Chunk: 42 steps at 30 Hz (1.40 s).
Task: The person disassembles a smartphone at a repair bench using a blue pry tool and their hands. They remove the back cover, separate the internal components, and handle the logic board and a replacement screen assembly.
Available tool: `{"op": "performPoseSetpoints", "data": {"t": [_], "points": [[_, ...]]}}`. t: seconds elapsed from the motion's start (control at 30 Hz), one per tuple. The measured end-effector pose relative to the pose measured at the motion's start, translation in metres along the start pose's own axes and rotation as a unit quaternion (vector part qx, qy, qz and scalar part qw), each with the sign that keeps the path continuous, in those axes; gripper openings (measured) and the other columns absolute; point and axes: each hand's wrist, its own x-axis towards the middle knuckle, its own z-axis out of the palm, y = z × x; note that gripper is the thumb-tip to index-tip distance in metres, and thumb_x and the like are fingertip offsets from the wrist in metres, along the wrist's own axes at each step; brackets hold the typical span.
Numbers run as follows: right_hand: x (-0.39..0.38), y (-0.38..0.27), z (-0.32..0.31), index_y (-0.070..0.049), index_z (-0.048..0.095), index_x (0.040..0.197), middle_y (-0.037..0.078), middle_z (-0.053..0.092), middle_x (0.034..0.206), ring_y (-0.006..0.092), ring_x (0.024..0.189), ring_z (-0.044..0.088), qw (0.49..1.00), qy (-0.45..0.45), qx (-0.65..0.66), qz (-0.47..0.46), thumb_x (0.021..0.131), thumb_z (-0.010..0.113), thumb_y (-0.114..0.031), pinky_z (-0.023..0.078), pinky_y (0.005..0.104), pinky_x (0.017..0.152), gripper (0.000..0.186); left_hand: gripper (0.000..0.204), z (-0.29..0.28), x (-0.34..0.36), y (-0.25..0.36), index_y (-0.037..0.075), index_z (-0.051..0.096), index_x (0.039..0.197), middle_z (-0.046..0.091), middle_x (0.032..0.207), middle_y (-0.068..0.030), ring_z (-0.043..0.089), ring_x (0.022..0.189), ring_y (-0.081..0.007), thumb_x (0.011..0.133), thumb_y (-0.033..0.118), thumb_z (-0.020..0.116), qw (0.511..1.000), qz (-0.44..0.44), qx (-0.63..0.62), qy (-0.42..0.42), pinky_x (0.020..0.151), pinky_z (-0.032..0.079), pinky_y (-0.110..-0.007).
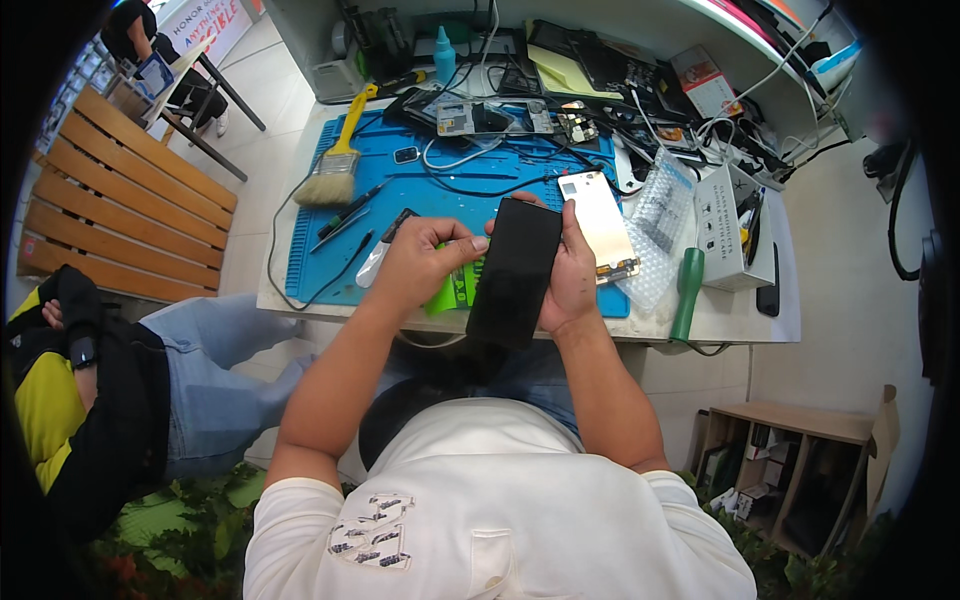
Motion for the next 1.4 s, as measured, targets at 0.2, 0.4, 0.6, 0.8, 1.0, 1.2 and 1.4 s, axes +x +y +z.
{"op": "performPoseSetpoints", "data": {"t": [0.2, 0.4, 0.6, 0.8, 1.0, 1.2, 1.4], "points": [[0.001, -0.001, 0.0, -0.01, 0.059, 0.136, 0.018, 0.073, 0.115, 0.0271, 0.102, 0.075, 0.999, 0.02, 0.029, 0.008, 0.114, 0.03, -0.061, 0.065, 0.0417, 0.088, 0.063, 0.023, -0.001, 0.013, -0.003, -0.001, 0.077, 0.092, 0.073, 0.082, -0.0019, 0.064, 0.073, -0.005, 0.096, 0.021, 0.08, 0.999, -0.002, -0.037, -0.029, 0.067, 0.05, -0.023], [0.0, 0.003, -0.004, -0.01, 0.06, 0.136, 0.019, 0.072, 0.117, 0.0272, 0.101, 0.074, 0.998, 0.014, 0.049, -0.023, 0.114, 0.029, -0.06, 0.065, 0.0406, 0.088, 0.062, 0.023, 0.006, 0.005, -0.005, -0.002, 0.077, 0.094, 0.073, 0.082, -0.0022, 0.064, 0.073, -0.0052, 0.097, 0.021, 0.079, 0.998, 0.012, -0.059, 0.021, 0.067, 0.05, -0.023], [-0.003, 0.0, 0.005, -0.01, 0.06, 0.137, 0.018, 0.072, 0.117, 0.0269, 0.103, 0.074, 0.999, 0.028, 0.034, -0.012, 0.114, 0.031, -0.06, 0.064, 0.0406, 0.089, 0.063, 0.023, 0.003, 0.009, -0.005, -0.001, 0.077, 0.093, 0.073, 0.082, -0.0024, 0.063, 0.073, -0.0051, 0.098, 0.021, 0.078, 0.998, 0.024, -0.054, 0.013, 0.067, 0.049, -0.023], [-0.001, 0.0, -0.003, -0.009, 0.06, 0.137, 0.012, 0.073, 0.117, 0.0242, 0.103, 0.074, 0.999, 0.016, 0.035, 0.003, 0.114, 0.031, -0.06, 0.064, 0.0411, 0.09, 0.062, 0.023, 0.002, 0.018, -0.007, -0.001, 0.076, 0.092, 0.073, 0.081, -0.0021, 0.063, 0.072, -0.0049, 0.097, 0.022, 0.079, 0.999, 0.013, -0.05, 0.0, 0.066, 0.05, -0.022], [0.0, 0.0, 0.0, -0.011, 0.059, 0.138, 0.009, 0.072, 0.112, 0.0247, 0.099, 0.075, 0.999, 0.03, 0.037, 0.019, 0.113, 0.033, -0.062, 0.067, 0.0446, 0.081, 0.063, 0.024, -0.005, 0.026, -0.003, 0.0, 0.075, 0.09, 0.072, 0.08, -0.002, 0.064, 0.071, -0.0054, 0.096, 0.023, 0.08, 0.999, -0.004, -0.043, -0.028, 0.065, 0.05, -0.022], [-0.004, -0.001, 0.008, -0.013, 0.059, 0.137, 0.01, 0.073, 0.111, 0.0298, 0.091, 0.077, 0.999, 0.029, -0.002, 0.043, 0.11, 0.034, -0.068, 0.069, 0.0547, 0.07, 0.066, 0.023, -0.01, 0.034, 0.005, 0.001, 0.074, 0.089, 0.072, 0.08, -0.0012, 0.064, 0.07, -0.0062, 0.095, 0.023, 0.081, 0.998, -0.01, -0.033, -0.056, 0.065, 0.05, -0.024], [-0.002, -0.003, 0.001, -0.013, 0.056, 0.141, 0.011, 0.073, 0.116, 0.0333, 0.092, 0.077, 0.998, 0.012, -0.001, 0.061, 0.111, 0.035, -0.065, 0.068, 0.0578, 0.073, 0.064, 0.027, -0.017, 0.039, 0.008, 0.002, 0.077, 0.086, 0.072, 0.077, -0.0008, 0.062, 0.07, -0.006, 0.093, 0.027, 0.082, 0.997, -0.022, 0.009, -0.078, 0.066, 0.049, -0.024]]}}
